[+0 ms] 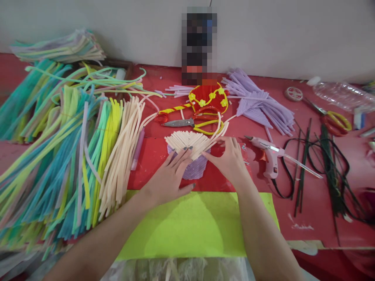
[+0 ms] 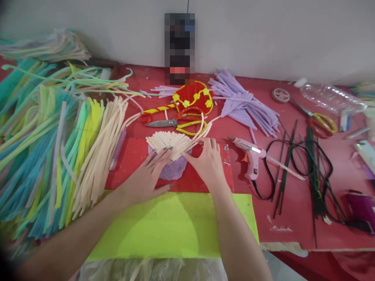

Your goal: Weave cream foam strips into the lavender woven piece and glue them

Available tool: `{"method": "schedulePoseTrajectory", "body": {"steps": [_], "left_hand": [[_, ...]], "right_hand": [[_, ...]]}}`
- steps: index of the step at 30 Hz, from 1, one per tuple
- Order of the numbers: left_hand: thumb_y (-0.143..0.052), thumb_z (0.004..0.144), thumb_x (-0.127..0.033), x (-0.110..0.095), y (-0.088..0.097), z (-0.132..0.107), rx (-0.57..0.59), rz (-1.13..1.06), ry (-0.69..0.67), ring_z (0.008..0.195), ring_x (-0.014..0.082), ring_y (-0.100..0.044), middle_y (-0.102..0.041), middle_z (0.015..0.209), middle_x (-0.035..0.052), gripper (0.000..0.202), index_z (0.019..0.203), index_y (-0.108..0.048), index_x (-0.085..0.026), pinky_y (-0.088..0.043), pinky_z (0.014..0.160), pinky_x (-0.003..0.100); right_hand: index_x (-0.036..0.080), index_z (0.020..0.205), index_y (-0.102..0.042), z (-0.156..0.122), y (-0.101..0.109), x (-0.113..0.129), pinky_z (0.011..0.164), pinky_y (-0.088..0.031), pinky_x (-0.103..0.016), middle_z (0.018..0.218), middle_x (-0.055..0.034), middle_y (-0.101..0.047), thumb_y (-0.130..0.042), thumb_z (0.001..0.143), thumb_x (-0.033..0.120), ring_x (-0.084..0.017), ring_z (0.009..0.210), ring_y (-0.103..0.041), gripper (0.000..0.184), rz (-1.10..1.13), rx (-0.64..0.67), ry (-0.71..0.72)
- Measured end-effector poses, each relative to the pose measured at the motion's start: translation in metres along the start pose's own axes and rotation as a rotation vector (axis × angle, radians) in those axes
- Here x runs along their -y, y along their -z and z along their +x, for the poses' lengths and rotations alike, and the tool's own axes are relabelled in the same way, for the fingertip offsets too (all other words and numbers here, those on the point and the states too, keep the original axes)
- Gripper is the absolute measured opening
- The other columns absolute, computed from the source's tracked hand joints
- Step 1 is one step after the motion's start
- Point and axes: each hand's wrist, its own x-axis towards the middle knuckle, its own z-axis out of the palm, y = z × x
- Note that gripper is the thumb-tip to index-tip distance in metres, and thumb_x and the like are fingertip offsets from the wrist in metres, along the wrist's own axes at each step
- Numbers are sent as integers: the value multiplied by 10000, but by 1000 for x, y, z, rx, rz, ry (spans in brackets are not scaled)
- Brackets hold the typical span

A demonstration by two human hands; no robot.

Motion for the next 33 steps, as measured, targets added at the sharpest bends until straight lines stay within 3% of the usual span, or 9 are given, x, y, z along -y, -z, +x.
{"method": "schedulePoseTrajectory", "body": {"steps": [25,33], "left_hand": [[-449,930,-431,0,-4,-1,-24,84,-43,1454,283,-156,-266,1538,192,541,1328,-404,-67,-188,1171,489],[-467,922,-418,0,-3,-1,-35,47,-30,1453,264,-165,-288,1532,185,556,1360,-350,-97,-220,1164,481]], "right_hand": [[232,976,-498,1,1,2,886,-455,-474,1010,-87,-556,-715,712,440,-280,986,-535,400,11,2,-12],[241,969,-498,1,1,2,873,-463,-476,995,-75,-550,-711,709,464,-274,979,-541,403,12,4,-9]]}}
